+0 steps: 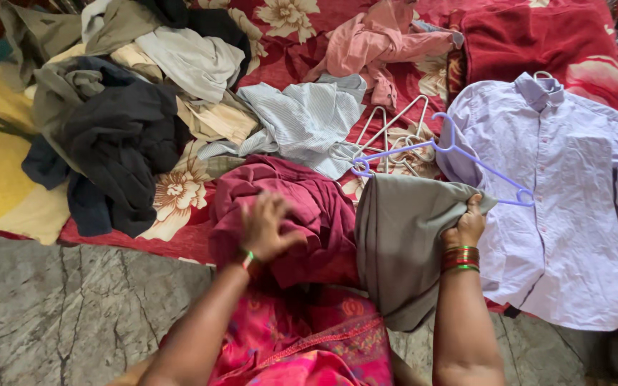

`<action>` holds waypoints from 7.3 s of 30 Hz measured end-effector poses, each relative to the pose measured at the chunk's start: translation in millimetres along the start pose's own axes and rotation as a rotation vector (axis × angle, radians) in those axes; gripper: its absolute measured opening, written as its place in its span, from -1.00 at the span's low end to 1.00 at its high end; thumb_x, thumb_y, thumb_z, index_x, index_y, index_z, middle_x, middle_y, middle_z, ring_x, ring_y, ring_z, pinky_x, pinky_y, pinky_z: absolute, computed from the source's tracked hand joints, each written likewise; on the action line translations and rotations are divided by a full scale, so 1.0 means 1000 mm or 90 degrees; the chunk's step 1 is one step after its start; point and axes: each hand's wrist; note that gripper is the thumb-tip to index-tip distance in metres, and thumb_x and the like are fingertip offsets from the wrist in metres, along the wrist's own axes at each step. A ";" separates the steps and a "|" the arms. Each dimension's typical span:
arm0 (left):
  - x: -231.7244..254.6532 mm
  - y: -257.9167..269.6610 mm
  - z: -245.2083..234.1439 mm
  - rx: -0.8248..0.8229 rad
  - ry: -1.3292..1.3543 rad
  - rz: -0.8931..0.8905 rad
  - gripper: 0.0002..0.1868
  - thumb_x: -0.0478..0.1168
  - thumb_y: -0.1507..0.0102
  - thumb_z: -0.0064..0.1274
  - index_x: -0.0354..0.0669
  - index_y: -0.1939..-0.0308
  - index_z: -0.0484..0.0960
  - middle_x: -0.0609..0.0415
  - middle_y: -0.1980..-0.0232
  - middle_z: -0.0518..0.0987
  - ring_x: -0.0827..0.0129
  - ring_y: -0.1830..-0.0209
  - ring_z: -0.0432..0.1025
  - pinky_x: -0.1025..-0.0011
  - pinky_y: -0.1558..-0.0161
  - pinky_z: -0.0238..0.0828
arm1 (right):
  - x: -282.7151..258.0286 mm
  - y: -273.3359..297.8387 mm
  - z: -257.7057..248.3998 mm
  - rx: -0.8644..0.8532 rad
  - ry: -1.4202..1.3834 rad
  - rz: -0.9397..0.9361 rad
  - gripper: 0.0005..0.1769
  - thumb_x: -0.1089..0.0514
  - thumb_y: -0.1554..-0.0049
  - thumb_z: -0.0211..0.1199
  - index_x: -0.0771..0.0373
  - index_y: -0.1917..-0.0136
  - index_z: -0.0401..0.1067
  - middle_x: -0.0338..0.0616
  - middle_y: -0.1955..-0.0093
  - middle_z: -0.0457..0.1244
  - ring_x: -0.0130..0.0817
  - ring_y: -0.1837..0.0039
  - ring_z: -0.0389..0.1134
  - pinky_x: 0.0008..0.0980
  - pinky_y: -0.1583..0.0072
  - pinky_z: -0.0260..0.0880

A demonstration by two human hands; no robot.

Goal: The person hangs several garments on hangers. They place a pair of light-colored trousers on a purple hanger, then a maroon shirt on another purple hanger, and finally a white striped shirt on a white hanger. The items are placed on a bed with other clothes and hangers nearby.

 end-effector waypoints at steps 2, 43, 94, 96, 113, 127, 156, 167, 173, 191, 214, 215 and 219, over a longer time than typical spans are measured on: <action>0.017 0.027 0.004 0.023 -0.011 0.056 -0.10 0.28 0.11 0.31 0.03 -0.24 0.52 -0.07 -0.36 0.37 -0.11 -0.46 0.13 -0.48 -0.31 -0.23 | 0.021 -0.018 -0.005 0.021 0.052 -0.008 -0.73 0.02 -0.34 0.18 0.28 -0.07 0.44 -0.15 0.03 0.40 -0.27 0.05 0.46 -0.21 -0.05 0.55; 0.019 0.056 -0.181 0.182 0.519 0.235 0.15 -0.16 0.00 0.45 -0.22 -0.54 0.07 -0.12 -0.33 0.43 0.14 -0.26 0.41 0.24 -0.23 0.36 | -0.047 0.327 0.285 -0.685 0.678 -0.561 -0.52 0.36 0.07 0.04 0.33 -0.14 0.47 0.11 0.00 0.39 0.03 -0.14 0.46 -0.17 -0.18 0.42; 0.028 0.087 -0.253 0.807 0.564 0.044 -0.71 -0.32 -0.47 -0.17 -0.26 -0.28 0.34 0.10 -0.23 0.27 0.39 -0.23 0.23 0.38 -0.40 0.16 | -0.095 0.346 0.239 -0.218 0.346 -0.755 -0.31 -0.02 -0.42 0.23 0.23 -0.64 0.03 -0.06 -0.71 -0.17 -0.25 -0.74 -0.09 -0.27 -0.62 -0.02; 0.021 0.079 -0.239 0.795 0.573 0.021 -0.71 -0.32 -0.47 -0.17 -0.28 -0.27 0.34 0.10 -0.21 0.26 0.37 -0.25 0.23 0.37 -0.39 0.16 | -0.083 0.343 0.238 -0.239 0.360 -0.761 -0.35 -0.02 -0.41 0.19 0.22 -0.64 0.08 -0.05 -0.72 -0.20 -0.24 -0.75 -0.10 -0.25 -0.65 -0.03; -0.224 -0.089 -0.052 0.330 0.640 -0.291 -0.16 -0.23 -0.29 0.14 -0.18 -0.57 0.04 -0.18 -0.46 0.33 0.18 -0.31 0.40 0.31 -0.26 0.39 | 0.077 0.100 0.273 -0.414 1.038 -0.211 0.06 -0.17 -0.02 0.41 0.21 -0.64 0.06 0.23 -0.33 0.31 0.11 -0.28 0.41 -0.05 -0.27 0.43; -0.109 0.028 0.052 -0.141 0.474 -0.197 -0.75 -0.08 -0.24 0.21 -0.06 0.07 0.66 0.08 0.12 0.71 0.29 0.13 0.64 0.36 0.05 0.56 | 0.184 0.036 0.140 -0.445 1.209 -0.181 -0.72 0.05 -0.10 0.19 0.17 -0.03 0.56 0.11 0.10 0.41 0.00 0.06 0.46 -0.04 0.04 0.45; -0.103 -0.002 0.093 -0.169 0.432 -0.185 -0.80 -0.23 -0.18 0.18 -0.18 0.13 0.66 0.00 0.26 0.71 0.34 0.27 0.58 0.37 0.19 0.50 | 0.030 -0.028 -0.047 0.052 0.406 -0.098 -0.50 -0.09 -0.38 0.28 0.47 -0.18 0.39 -0.13 0.04 0.27 -0.36 0.08 0.22 -0.29 -0.04 0.26; -0.072 0.027 0.066 -0.225 0.386 -0.242 -0.23 0.01 0.00 0.46 -0.05 -0.24 0.49 -0.04 -0.15 0.65 0.23 -0.10 0.58 0.34 -0.11 0.50 | 0.062 -0.033 -0.033 -0.134 0.274 0.119 -0.41 0.03 -0.22 0.30 0.29 -0.42 0.28 -0.15 -0.28 0.33 -0.34 -0.30 0.35 -0.36 -0.36 0.31; -0.021 0.062 0.048 -0.308 0.023 -0.047 0.28 0.04 0.14 0.54 0.18 -0.57 0.10 -0.05 -0.62 0.07 -0.02 -0.57 -0.05 -0.03 -0.45 -0.07 | 0.064 -0.028 -0.017 -0.124 0.467 0.024 -0.49 -0.03 -0.31 0.21 0.37 -0.37 0.36 -0.13 -0.17 0.36 -0.33 -0.13 0.36 -0.31 -0.21 0.33; 0.045 0.029 0.027 -0.154 1.209 -0.314 -0.43 0.24 -0.31 -0.07 -0.05 -0.20 0.54 0.13 -0.10 0.63 0.37 -0.01 0.54 0.31 -0.03 0.50 | -0.052 0.191 0.099 -0.375 0.061 0.027 -0.58 0.19 -0.31 0.15 0.13 -0.43 0.31 -0.27 -0.25 0.32 -0.40 -0.26 0.36 -0.32 -0.29 0.39; 0.053 -0.012 -0.087 -0.328 0.839 -0.013 -0.66 -0.02 -0.49 -0.14 -0.17 0.19 0.57 0.22 0.50 0.40 0.60 0.60 0.28 0.56 0.53 0.25 | -0.141 0.206 0.052 -0.394 0.407 -0.140 -0.50 0.12 -0.34 0.15 0.29 -0.50 0.23 -0.16 -0.30 0.31 -0.36 -0.31 0.30 -0.36 -0.34 0.31; 0.062 -0.015 -0.089 -0.277 0.823 0.028 -0.68 -0.05 -0.51 -0.15 -0.16 0.20 0.54 0.26 0.49 0.38 0.64 0.57 0.26 0.60 0.51 0.23 | -0.143 0.198 0.049 -0.375 0.461 -0.155 -0.48 0.09 -0.32 0.20 0.31 -0.46 0.23 -0.11 -0.27 0.31 -0.32 -0.28 0.31 -0.33 -0.31 0.31; 0.108 0.003 -0.106 -0.183 0.775 -0.036 -0.66 -0.03 -0.46 -0.17 -0.13 0.30 0.50 0.26 0.56 0.35 0.64 0.66 0.29 0.53 0.64 0.27 | -0.149 0.208 0.047 -0.161 0.756 -0.478 -0.38 0.05 -0.19 0.39 0.35 -0.38 0.24 0.12 -0.25 0.28 -0.04 -0.27 0.29 -0.17 -0.29 0.28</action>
Point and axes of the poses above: each hand's wrist, its own y-axis away from the middle knuckle, its own z-axis out of the palm, x = y × z
